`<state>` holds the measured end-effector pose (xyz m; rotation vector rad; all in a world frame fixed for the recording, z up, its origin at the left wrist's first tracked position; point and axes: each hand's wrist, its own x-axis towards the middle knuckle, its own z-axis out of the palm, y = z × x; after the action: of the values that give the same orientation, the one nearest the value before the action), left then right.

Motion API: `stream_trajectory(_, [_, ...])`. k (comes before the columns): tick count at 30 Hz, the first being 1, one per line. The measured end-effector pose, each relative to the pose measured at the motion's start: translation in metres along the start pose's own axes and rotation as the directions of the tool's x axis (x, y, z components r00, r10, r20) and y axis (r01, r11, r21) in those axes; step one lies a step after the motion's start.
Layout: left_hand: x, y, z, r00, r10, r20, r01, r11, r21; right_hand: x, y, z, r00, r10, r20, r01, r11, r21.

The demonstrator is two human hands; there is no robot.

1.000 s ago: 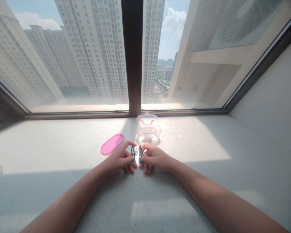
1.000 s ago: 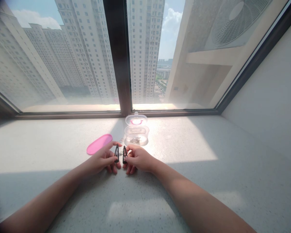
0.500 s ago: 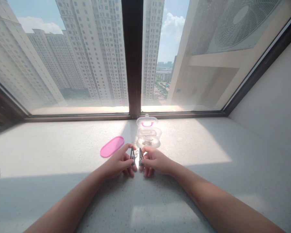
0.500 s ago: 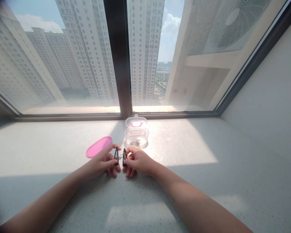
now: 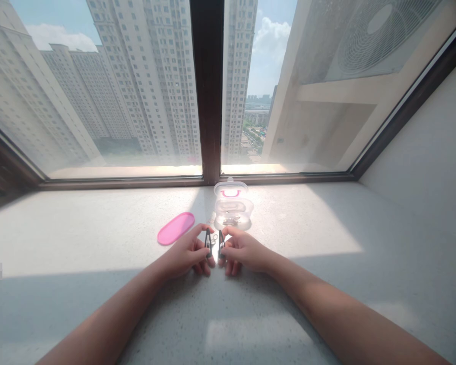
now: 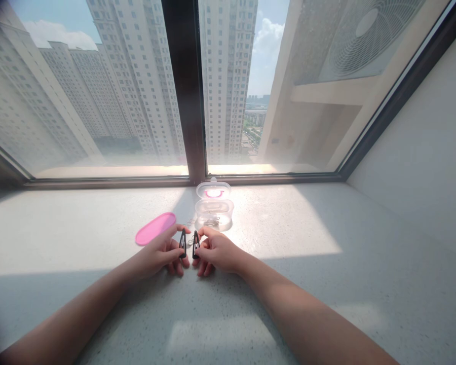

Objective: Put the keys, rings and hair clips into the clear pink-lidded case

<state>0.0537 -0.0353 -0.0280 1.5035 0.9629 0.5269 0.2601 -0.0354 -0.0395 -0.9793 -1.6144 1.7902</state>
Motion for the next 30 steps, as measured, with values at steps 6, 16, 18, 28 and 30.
stream_trajectory(6, [0.001, -0.0037, -0.0008, 1.0, 0.011, -0.004, -0.011, 1.0, -0.014, -0.0002, -0.0013, 0.0006, 1.0, 0.002, -0.011, -0.002, 1.0, 0.002])
stream_trajectory(16, [0.0007, -0.0025, -0.0007, 1.0, 0.013, 0.0, -0.013, 1.0, -0.023, -0.0016, -0.0037, 0.001, 1.0, 0.002, 0.005, -0.002, 0.999, -0.053])
stream_trajectory(18, [0.0006, -0.0017, -0.0007, 1.0, 0.014, 0.001, -0.014, 1.0, -0.022, -0.0016, -0.0024, 0.0006, 1.0, -0.006, 0.005, 0.007, 0.998, -0.056])
stream_trajectory(28, [0.0002, 0.0002, -0.0016, 1.0, 0.018, 0.016, -0.017, 0.999, -0.031, -0.0014, 0.0019, -0.0012, 1.0, -0.015, 0.006, 0.016, 0.999, -0.037])
stream_trajectory(30, [-0.0002, 0.0015, -0.0013, 1.0, 0.016, 0.013, -0.015, 1.0, -0.025, -0.0016, 0.0014, -0.001, 1.0, -0.021, 0.002, 0.021, 0.999, -0.033])
